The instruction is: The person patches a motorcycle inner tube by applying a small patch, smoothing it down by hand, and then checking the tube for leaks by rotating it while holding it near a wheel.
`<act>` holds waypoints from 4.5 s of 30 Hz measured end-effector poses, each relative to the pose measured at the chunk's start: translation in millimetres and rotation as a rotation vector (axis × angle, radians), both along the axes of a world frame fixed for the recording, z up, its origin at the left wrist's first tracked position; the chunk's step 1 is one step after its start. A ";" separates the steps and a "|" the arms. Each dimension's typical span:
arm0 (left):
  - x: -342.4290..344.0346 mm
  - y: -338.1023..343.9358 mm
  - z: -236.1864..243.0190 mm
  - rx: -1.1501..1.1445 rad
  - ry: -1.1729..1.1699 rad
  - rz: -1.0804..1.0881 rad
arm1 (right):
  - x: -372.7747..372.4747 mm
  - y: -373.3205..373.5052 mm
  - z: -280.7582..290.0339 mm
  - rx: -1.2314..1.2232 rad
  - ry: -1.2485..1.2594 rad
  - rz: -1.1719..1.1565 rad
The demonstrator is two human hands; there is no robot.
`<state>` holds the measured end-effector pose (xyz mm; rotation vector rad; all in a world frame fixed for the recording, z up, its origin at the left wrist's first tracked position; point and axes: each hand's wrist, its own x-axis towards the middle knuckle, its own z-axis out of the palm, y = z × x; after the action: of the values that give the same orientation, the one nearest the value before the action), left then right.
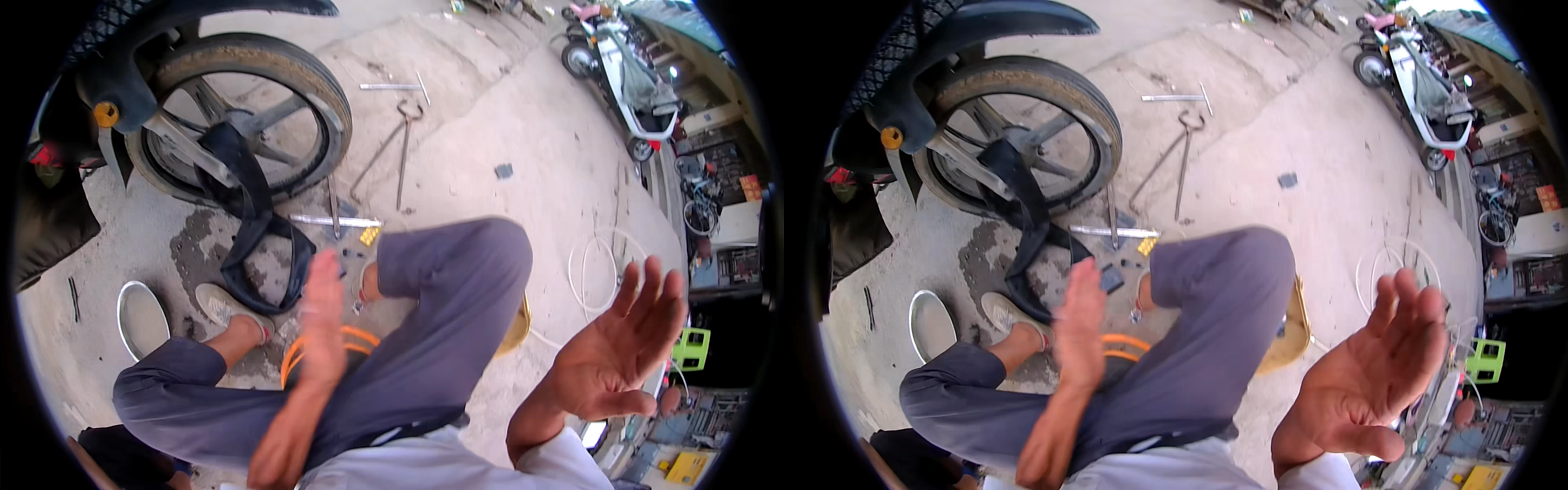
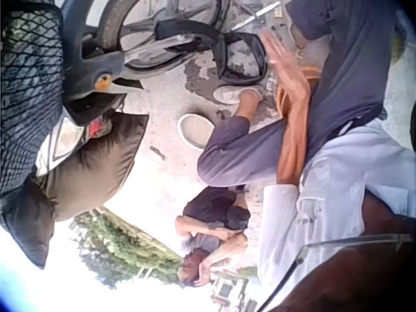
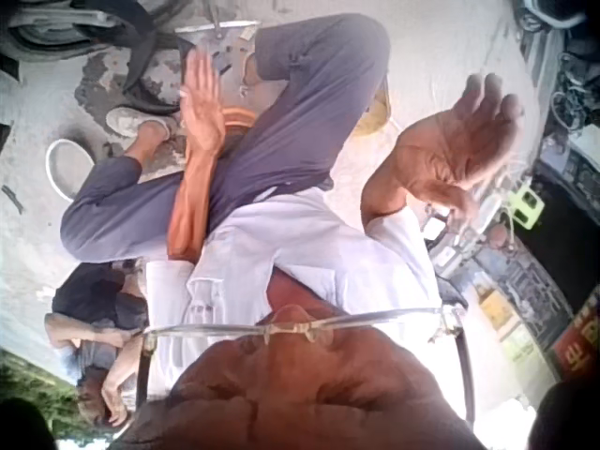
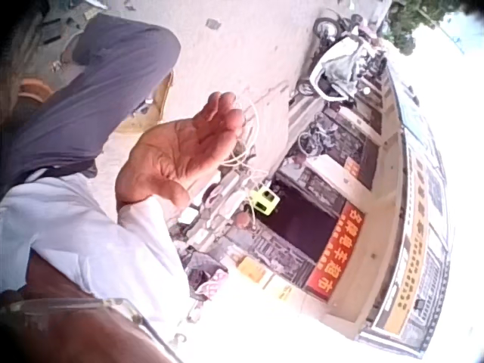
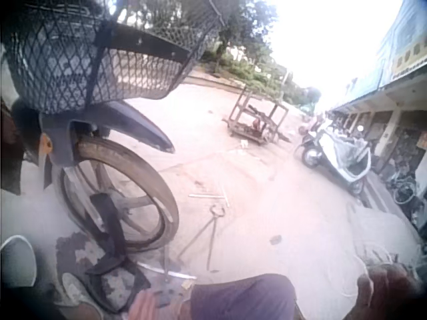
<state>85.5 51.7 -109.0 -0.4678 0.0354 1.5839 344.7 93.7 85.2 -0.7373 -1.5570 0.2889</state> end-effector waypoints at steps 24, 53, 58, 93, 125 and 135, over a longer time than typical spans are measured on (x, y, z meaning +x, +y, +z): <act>-37.8 -38.6 26.5 -0.046 0.208 0.033 | 2.1 18.9 -70.8 -0.346 0.218 0.000; -208.3 -121.3 38.7 -0.658 1.325 0.295 | -17.0 34.2 -99.3 -0.427 -0.159 -0.217; -157.9 -153.2 -85.0 -0.827 0.999 0.197 | -24.3 39.4 -100.6 -0.423 -0.181 -0.187; -104.4 -175.3 -112.5 -0.813 1.424 -0.179 | 33.8 25.9 -125.2 -0.548 0.215 -0.173; 11.1 -75.3 34.6 0.134 2.955 0.093 | 306.1 35.5 -456.3 -1.401 -0.846 -0.154; 9.9 -63.4 32.8 0.278 2.972 -0.002 | 293.3 18.2 -452.1 -1.446 -0.782 -0.177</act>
<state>95.4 -11.7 -76.1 2.2632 1.8459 0.7967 638.0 111.8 -366.9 -2.2951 -1.8207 1.1391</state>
